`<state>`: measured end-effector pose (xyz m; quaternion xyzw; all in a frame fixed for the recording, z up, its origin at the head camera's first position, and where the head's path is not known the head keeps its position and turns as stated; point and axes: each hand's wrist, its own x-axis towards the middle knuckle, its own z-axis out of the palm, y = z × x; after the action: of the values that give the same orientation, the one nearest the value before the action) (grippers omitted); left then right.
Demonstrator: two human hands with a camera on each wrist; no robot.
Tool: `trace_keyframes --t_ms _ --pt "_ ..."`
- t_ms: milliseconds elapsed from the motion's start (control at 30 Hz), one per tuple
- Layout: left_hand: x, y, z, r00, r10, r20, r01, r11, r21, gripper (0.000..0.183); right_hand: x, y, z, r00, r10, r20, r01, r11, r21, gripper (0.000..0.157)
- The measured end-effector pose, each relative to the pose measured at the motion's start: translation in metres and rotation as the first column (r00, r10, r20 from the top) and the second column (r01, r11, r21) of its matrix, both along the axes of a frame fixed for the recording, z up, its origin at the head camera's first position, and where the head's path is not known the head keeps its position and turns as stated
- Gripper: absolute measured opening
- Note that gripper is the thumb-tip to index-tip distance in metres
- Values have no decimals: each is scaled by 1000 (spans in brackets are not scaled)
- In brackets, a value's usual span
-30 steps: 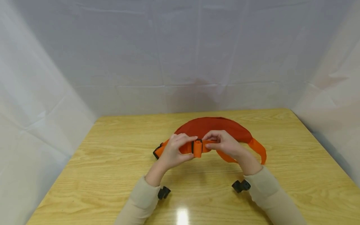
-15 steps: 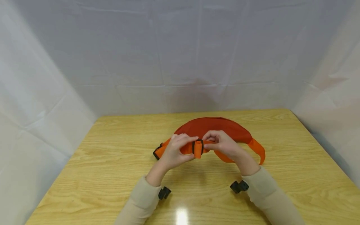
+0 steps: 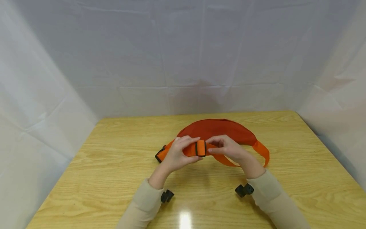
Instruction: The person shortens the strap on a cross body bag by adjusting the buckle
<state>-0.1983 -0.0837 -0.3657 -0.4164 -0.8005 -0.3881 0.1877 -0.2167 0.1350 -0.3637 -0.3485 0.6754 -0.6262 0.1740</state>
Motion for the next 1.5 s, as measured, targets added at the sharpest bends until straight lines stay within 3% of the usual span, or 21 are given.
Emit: trace_keyframes --t_ms 100,200,400,567,733,833,967,1167,1267,1500 --pt "2 0 0 998 20 66 -21 999 25 57 0 -1 -1 1000 -21 19 20 1000 16 31" --pt "4 1 1 983 9 181 -24 996 81 58 0 -3 -2 997 -59 41 58 998 31 28" --pt "5 4 3 906 -35 422 -53 979 195 50 0 -5 -3 989 -132 70 129 990 54 22" --pt "9 4 11 858 -7 514 -110 975 196 47 2 -6 -2 980 -166 114 161 986 48 23" --pt "17 6 26 834 15 552 -136 974 179 45 2 -8 -1 971 -157 182 162 987 -10 21" --pt "18 6 27 819 24 573 -153 972 178 45 2 -9 -1 964 -135 231 150 987 -48 18" --pt "17 7 26 816 36 577 -167 970 175 43 2 -12 -2 954 -112 277 142 986 -91 12" --pt "19 8 28 834 47 550 -174 968 181 42 2 -16 -4 933 -124 339 179 975 -135 7" --pt "19 9 29 836 41 548 -173 966 192 42 3 -16 -5 935 -130 330 180 976 -123 7" --pt "18 7 27 824 24 566 -179 959 220 42 1 -10 -9 964 -142 226 145 989 3 36"
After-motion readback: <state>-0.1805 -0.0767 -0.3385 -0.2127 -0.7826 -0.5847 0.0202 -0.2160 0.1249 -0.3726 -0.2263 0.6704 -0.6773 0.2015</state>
